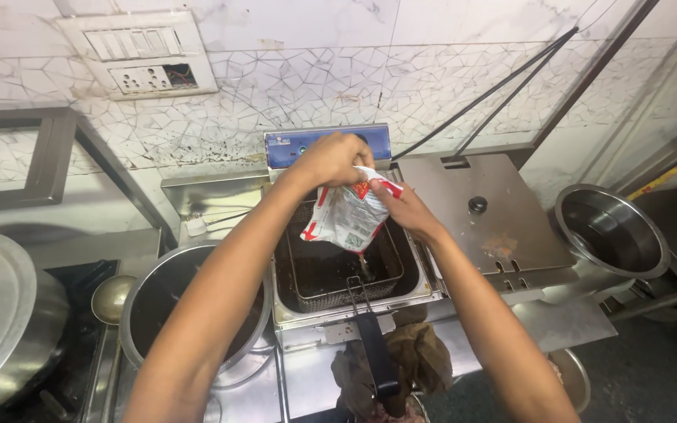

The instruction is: The person picks up a snack packet from a counter, carries it to a deep fryer, and works the packet over the fryer basket, appearing to add or retrieve food in the hot oil. They then walk to a prep counter, pick up vegetables, and later hold a knife near a lit stove.

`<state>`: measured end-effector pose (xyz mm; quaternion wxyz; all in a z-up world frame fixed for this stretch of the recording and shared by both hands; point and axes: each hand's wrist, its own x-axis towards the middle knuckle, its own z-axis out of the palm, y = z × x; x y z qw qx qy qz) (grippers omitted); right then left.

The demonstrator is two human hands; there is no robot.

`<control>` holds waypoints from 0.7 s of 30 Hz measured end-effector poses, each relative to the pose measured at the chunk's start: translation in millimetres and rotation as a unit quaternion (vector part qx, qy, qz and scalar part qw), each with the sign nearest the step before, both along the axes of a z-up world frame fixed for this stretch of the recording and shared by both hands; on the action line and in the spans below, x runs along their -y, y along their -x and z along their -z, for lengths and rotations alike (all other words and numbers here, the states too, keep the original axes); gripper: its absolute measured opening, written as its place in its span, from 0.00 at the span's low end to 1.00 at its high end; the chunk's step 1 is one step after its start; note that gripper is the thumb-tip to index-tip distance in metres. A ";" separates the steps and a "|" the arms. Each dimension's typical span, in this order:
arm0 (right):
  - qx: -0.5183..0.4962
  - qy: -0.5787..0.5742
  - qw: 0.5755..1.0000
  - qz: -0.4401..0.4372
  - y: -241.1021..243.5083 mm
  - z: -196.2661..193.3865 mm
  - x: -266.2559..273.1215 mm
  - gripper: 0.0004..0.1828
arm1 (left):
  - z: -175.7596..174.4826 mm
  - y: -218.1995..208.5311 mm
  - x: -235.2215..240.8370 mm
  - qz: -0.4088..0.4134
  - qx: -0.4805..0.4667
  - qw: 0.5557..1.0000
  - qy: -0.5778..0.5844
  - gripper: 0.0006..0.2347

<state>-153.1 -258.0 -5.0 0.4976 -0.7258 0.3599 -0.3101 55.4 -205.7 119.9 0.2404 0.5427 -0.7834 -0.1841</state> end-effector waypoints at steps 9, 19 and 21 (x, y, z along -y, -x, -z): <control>0.145 -0.120 0.980 -0.065 3.5 -9.3 -7.5 0.25 | -1.0 4.2 4.0 0.084 0.033 0.995 0.047 0.09; 0.001 0.083 0.996 -0.024 15.9 2.7 1.0 0.26 | -9.0 11.0 -8.8 0.077 0.027 0.996 0.032 0.08; 0.012 0.109 0.992 -0.061 12.7 -3.3 -6.9 0.25 | 4.2 10.4 -1.6 0.102 0.044 0.989 0.101 0.07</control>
